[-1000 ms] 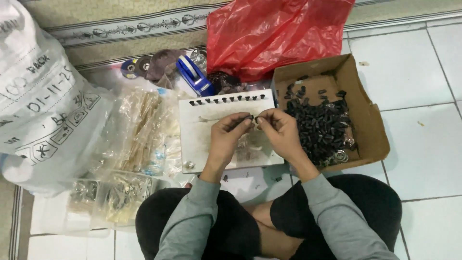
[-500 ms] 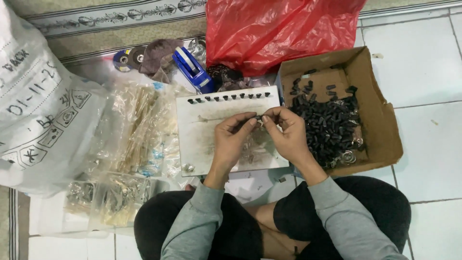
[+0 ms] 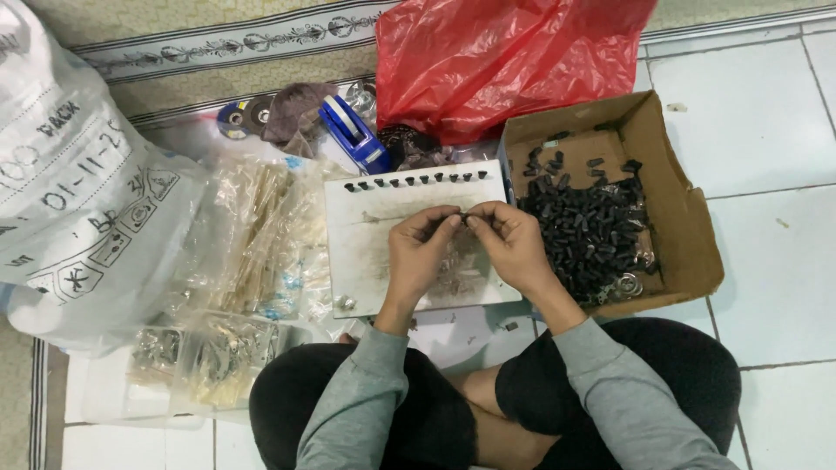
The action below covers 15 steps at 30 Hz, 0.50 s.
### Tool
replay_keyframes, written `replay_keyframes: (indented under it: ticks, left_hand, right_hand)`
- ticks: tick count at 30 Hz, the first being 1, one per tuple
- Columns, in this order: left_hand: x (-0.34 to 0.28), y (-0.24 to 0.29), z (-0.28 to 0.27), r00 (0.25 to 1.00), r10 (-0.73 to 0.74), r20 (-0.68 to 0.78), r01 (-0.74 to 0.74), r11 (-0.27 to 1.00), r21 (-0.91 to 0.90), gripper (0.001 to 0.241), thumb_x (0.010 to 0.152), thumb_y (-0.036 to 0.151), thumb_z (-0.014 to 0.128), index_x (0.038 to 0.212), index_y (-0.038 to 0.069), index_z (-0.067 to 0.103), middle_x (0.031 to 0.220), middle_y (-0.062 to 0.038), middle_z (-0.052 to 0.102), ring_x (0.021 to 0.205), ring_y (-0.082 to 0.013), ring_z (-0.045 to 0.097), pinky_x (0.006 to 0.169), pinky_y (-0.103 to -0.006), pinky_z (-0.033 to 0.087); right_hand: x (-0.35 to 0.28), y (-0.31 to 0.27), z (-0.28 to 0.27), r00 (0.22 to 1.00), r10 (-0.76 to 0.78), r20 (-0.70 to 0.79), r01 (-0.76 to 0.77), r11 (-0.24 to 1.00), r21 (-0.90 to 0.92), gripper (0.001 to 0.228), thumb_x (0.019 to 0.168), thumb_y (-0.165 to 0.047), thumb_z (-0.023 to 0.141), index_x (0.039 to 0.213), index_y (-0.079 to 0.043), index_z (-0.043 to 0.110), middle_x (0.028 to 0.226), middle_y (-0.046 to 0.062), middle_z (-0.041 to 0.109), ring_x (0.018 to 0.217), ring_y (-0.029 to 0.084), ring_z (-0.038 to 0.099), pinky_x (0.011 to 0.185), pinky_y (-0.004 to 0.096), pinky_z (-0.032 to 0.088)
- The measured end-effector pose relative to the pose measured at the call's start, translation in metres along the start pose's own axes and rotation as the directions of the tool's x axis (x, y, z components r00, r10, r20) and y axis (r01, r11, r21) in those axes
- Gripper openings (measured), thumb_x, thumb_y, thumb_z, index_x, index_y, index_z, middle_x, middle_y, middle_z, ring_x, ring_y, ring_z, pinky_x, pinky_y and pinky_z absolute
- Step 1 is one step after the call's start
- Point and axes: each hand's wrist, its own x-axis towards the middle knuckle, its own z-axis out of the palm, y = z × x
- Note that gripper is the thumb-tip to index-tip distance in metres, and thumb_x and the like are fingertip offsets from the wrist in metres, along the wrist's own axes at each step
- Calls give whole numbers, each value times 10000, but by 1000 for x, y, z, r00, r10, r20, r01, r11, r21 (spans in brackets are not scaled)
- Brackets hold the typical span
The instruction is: Assembling small black components into a white grid template board while sitting on the floor.
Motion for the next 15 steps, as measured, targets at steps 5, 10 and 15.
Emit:
replay_keyframes:
  ticks: [5,10,15]
  left_hand:
    - [0,-7,2,999,-24,-31,23,998,-52,158,920,101,764,1062,37,790,850,-146,771,784,-148,685,717,-303,571]
    - [1,-7,2,999,-35,-32,31,993,-110,155,928,85,750,1062,13,780,856,-193,767,796,-201,727,734,-336,593]
    - [2,-5,3,1000,9,-14,-10,997,-75,151,920,88,766,1057,33,794,898,-153,775,830,-154,683,727,-318,581]
  right_hand:
    - [0,8,2,1000,19,-2,-19,999,38,115,992,14,636,1030,31,744,758,135,720,767,125,604,707,322,534]
    - [-3,11,4,999,17,-40,-16,999,29,124,993,18,625,1034,39,741,777,131,733,774,125,622,719,321,544]
    - [-4,8,3,998,43,-50,-45,999,-29,132,1010,1,609,1029,43,732,784,153,719,773,151,624,705,338,533]
